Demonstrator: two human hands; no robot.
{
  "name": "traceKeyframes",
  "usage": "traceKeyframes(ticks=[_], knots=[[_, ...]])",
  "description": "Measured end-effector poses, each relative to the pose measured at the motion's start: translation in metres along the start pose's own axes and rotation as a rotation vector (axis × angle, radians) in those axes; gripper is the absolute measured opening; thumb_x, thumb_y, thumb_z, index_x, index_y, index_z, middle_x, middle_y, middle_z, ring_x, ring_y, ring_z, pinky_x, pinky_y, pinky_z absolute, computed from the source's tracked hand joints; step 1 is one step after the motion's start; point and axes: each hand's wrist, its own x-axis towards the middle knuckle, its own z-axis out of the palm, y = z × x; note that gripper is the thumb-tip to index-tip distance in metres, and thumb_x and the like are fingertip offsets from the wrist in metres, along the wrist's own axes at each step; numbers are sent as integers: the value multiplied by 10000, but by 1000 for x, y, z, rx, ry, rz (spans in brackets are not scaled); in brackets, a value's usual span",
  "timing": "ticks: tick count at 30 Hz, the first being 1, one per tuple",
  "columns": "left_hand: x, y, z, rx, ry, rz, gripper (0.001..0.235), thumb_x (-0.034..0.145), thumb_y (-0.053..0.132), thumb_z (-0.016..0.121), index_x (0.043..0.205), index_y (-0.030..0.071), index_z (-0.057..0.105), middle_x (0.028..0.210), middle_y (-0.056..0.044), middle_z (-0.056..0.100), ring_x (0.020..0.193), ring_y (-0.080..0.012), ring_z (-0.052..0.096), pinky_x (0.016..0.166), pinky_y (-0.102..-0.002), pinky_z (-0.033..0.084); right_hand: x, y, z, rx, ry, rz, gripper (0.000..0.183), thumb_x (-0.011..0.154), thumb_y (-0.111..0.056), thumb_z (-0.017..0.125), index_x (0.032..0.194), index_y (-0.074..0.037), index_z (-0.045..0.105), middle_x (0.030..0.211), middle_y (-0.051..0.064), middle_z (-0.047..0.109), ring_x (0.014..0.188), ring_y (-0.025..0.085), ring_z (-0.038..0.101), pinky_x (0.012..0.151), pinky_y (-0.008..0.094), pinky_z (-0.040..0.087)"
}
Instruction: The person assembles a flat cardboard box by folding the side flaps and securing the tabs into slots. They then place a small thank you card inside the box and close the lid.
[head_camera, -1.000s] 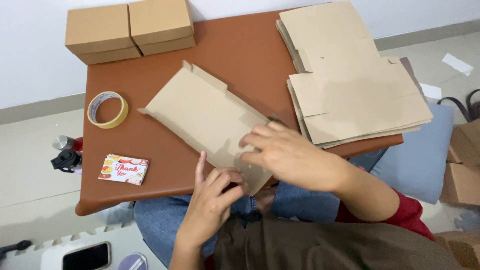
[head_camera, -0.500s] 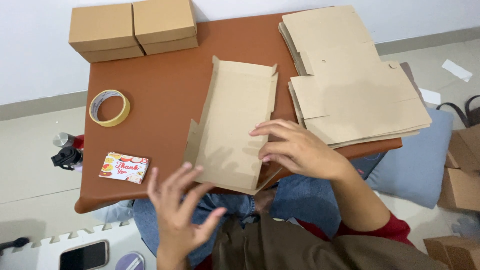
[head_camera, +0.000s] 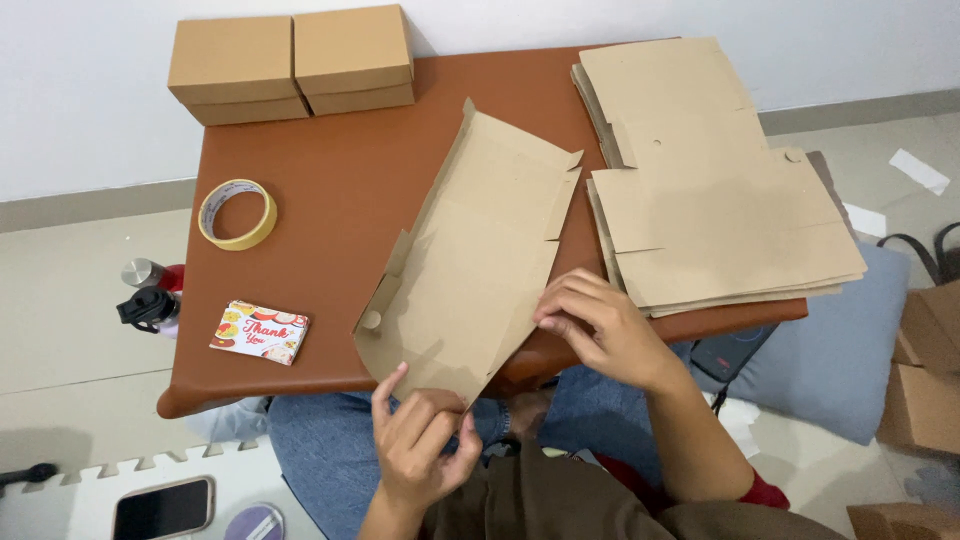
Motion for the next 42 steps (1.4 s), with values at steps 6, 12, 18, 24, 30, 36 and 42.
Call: traceKeyframes(ticks=[6, 12, 18, 24, 30, 36, 42], knots=[[-3, 1, 9, 51, 32, -73, 279, 891, 136, 611, 640, 131, 491, 679, 35, 601, 610, -117, 584, 1028, -388, 368, -17, 6, 10, 3, 47, -13, 55, 958, -23, 621, 966, -27, 675, 922, 74, 678, 906, 227, 625, 833, 343, 518], [14, 1, 8, 86, -50, -64, 203, 882, 104, 713, 780, 160, 547, 731, 98, 636, 632, -89, 570, 945, -351, 371, -11, -9, 19, -73, -36, -185, 105, 976, -53, 594, 1001, -45, 695, 1043, 85, 683, 1048, 308, 626, 923, 424, 549], [37, 5, -1, 65, -149, -68, 139, 944, 219, 713, 853, 152, 631, 803, 99, 668, 653, -128, 553, 814, -314, 347, -6, -16, 32, -120, 3, -332, 180, 1008, -98, 558, 912, 0, 675, 963, 109, 670, 903, 321, 617, 775, 414, 551], [38, 5, 0, 54, -189, -157, 176, 941, 251, 701, 816, 149, 630, 780, 94, 687, 665, -142, 584, 738, -327, 326, -9, -11, 48, -80, 174, -411, 117, 948, -38, 657, 869, 47, 669, 964, 161, 683, 864, 334, 719, 739, 408, 643], [45, 7, -3, 53, -220, -226, 168, 952, 235, 676, 804, 166, 636, 746, 93, 671, 655, -148, 558, 752, -338, 321, -15, -7, 67, -66, 315, -436, 114, 900, 31, 693, 795, 67, 665, 908, 154, 682, 842, 321, 744, 725, 364, 660], [42, 4, 0, 49, -210, -323, 115, 933, 267, 683, 838, 203, 682, 806, 136, 718, 710, -97, 612, 816, -340, 322, -8, -8, 68, -106, 325, -475, 117, 882, 40, 721, 783, 82, 673, 874, 167, 692, 836, 318, 745, 732, 347, 671], [42, 3, 2, 88, -219, -336, 121, 925, 249, 684, 830, 177, 669, 776, 130, 710, 692, -100, 626, 1082, -452, 297, -11, -4, 77, -126, 370, -483, 99, 897, 39, 691, 805, 76, 686, 922, 176, 700, 864, 334, 746, 754, 369, 681]])
